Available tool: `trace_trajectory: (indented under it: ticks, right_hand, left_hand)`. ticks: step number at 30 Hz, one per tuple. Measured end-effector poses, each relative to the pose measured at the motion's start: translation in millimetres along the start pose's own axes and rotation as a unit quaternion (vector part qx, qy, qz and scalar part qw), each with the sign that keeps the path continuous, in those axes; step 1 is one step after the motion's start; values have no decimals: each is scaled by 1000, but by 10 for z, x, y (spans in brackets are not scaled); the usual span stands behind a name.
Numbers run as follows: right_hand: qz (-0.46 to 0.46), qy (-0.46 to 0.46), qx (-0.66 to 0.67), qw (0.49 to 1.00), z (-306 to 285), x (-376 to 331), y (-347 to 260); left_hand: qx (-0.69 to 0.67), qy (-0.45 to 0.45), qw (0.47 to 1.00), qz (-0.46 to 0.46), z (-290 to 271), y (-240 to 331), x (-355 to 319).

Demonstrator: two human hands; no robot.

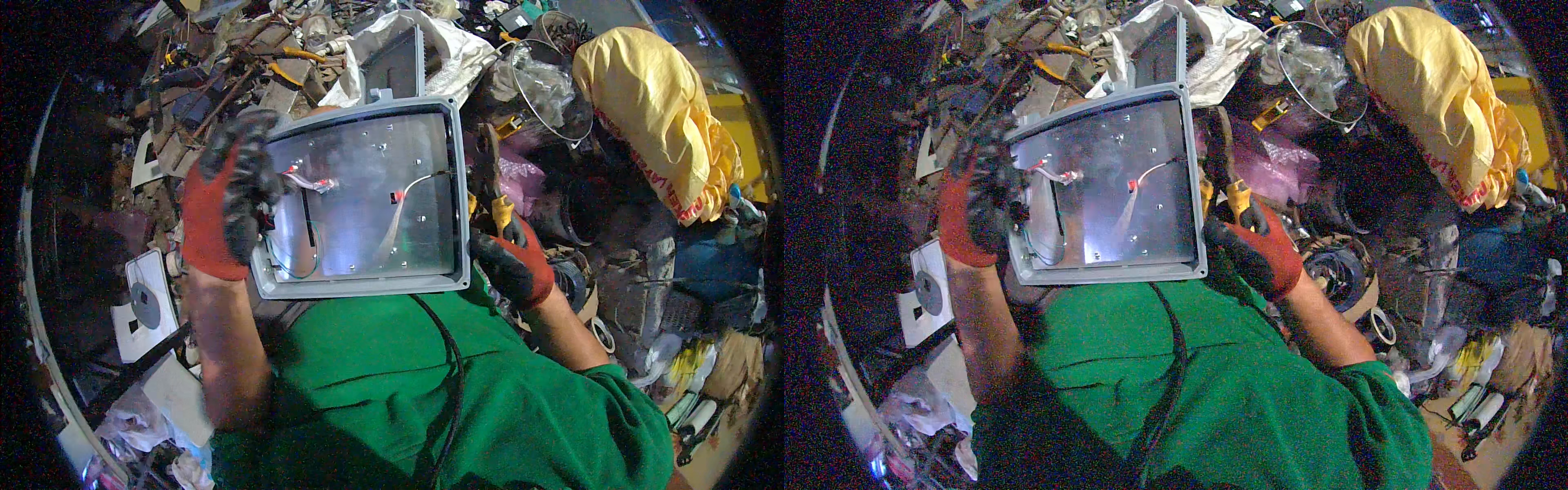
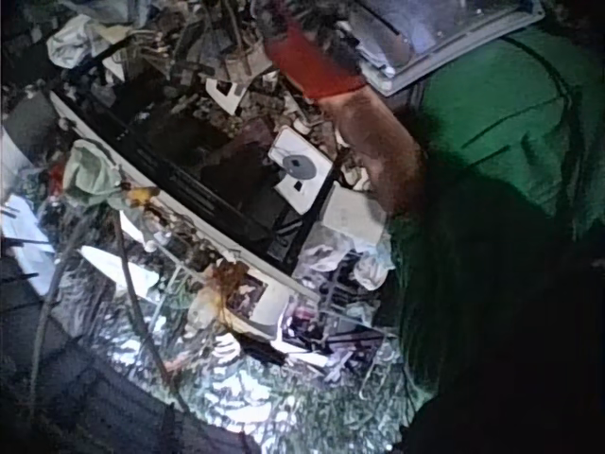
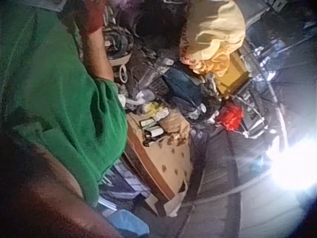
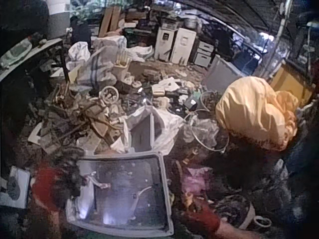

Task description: The person uses pliers to unscrew and remove connectors from a silver metal enclosure while sitting on the floor. They open the enclosure and manipulate internal wiring and components.

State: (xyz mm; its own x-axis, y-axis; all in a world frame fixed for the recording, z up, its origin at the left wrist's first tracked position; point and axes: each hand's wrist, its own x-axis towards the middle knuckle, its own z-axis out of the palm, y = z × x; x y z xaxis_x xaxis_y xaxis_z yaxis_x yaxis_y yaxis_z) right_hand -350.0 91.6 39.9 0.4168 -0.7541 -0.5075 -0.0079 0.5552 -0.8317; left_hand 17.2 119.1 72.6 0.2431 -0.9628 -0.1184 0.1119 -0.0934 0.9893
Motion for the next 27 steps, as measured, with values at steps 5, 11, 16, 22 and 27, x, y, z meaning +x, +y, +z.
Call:
trace_trajectory:
  ticks: [5, 11, 16, 22, 27]
  right_hand:
    - [-13, -5, -37, 999, 1, 23, 6]
    - [10, 39, -92, 995, 144, -44, -142]
    - [37, 41, -40, 998, 36, -44, -45]
    - [22, 64, -83, 994, 21, -50, -17]
    - [17, 72, 34, 997, 88, -136, -93]
  left_hand:
    - [216, 92, 967, 95, 330, 231, -227]
    - [534, -24, 825, 182, 941, -94, -332]
    - [546, -88, 796, 246, 967, -248, -306]
    - [493, -273, 768, 304, 873, -239, -566]
    - [454, -168, 825, 292, 1043, -12, -736]
